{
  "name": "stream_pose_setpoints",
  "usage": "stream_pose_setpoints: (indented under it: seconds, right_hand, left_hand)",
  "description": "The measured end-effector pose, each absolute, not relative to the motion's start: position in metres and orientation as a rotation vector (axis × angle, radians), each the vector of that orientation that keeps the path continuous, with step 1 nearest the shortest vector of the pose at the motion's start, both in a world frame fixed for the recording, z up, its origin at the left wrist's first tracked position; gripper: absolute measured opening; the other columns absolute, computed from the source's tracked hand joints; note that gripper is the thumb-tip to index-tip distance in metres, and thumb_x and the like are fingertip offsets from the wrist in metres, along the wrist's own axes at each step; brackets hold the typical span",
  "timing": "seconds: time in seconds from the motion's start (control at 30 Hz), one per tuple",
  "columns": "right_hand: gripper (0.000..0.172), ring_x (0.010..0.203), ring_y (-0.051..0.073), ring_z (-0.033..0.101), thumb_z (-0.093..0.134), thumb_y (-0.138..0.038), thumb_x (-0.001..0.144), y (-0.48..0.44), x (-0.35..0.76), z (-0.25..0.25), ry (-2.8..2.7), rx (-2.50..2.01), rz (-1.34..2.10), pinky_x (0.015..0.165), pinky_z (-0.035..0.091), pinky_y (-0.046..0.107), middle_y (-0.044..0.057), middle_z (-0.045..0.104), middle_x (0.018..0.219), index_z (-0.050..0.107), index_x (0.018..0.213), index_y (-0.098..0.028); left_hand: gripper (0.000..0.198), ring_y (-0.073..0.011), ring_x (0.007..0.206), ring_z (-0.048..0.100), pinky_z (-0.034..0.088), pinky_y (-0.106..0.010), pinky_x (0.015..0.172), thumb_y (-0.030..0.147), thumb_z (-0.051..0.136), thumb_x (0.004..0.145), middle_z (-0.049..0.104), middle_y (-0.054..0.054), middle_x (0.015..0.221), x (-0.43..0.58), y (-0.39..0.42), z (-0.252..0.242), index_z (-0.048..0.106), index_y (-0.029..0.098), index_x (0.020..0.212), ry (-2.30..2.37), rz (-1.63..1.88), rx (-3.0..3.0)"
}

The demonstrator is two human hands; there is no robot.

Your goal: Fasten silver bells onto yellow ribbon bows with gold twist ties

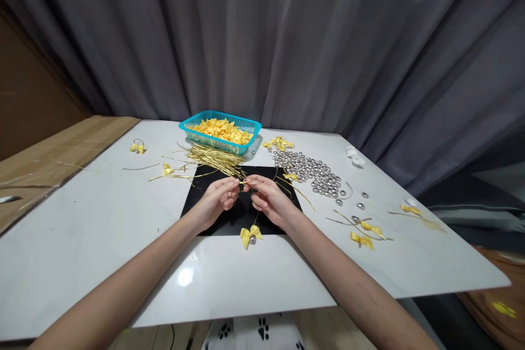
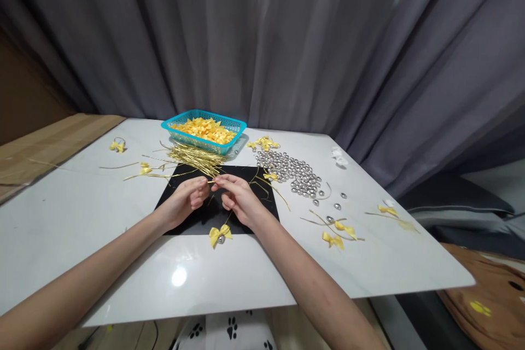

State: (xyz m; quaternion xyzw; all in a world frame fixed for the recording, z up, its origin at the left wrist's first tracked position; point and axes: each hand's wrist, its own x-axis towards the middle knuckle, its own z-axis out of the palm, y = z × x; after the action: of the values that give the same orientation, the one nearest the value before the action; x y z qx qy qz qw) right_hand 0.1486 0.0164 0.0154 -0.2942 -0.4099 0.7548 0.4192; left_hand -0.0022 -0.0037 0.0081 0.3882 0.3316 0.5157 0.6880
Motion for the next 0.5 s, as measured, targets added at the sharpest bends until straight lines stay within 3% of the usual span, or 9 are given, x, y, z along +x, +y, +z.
stream_pose_setpoints:
  seconds: [0.1, 0.2, 0.5]
  right_hand:
    - [0.021, 0.028, -0.003, 0.031, 0.073, -0.025, 0.062, 0.0182, 0.1492, 0.0144, -1.02, -0.727, 1.871, 0.032, 0.023, 0.014, -0.006, 0.063, 0.064, 0.06, 0.076, -0.015]
    - [0.023, 0.028, -0.002, 0.035, 0.073, -0.028, 0.062, 0.0201, 0.1498, 0.0129, -1.041, -0.745, 1.818, 0.031, 0.023, 0.015, -0.005, 0.063, 0.064, 0.06, 0.076, -0.015]
    - [0.024, 0.028, -0.002, 0.03, 0.072, -0.032, 0.064, 0.0207, 0.1477, 0.0064, -1.131, -0.799, 1.762, 0.03, 0.023, 0.016, -0.008, 0.054, 0.058, 0.061, 0.075, -0.015]
  left_hand:
    - [0.028, -0.0027, 0.043, 0.027, 0.026, -0.014, 0.039, 0.036, 0.073, 0.067, 0.034, 0.008, 0.047, -0.0052, -0.0009, 0.0061, 0.06, 0.012, 0.065, 0.783, 1.129, 0.977]
    - [0.028, -0.0043, 0.047, 0.031, 0.03, -0.015, 0.042, 0.037, 0.074, 0.066, 0.039, 0.006, 0.051, -0.0062, 0.0006, 0.0041, 0.065, 0.011, 0.074, 0.82, 1.137, 1.017]
    - [0.029, -0.0056, 0.049, 0.034, 0.034, -0.016, 0.046, 0.038, 0.07, 0.07, 0.037, 0.006, 0.056, -0.0028, 0.0004, -0.0018, 0.053, 0.015, 0.065, 0.765, 1.121, 0.933]
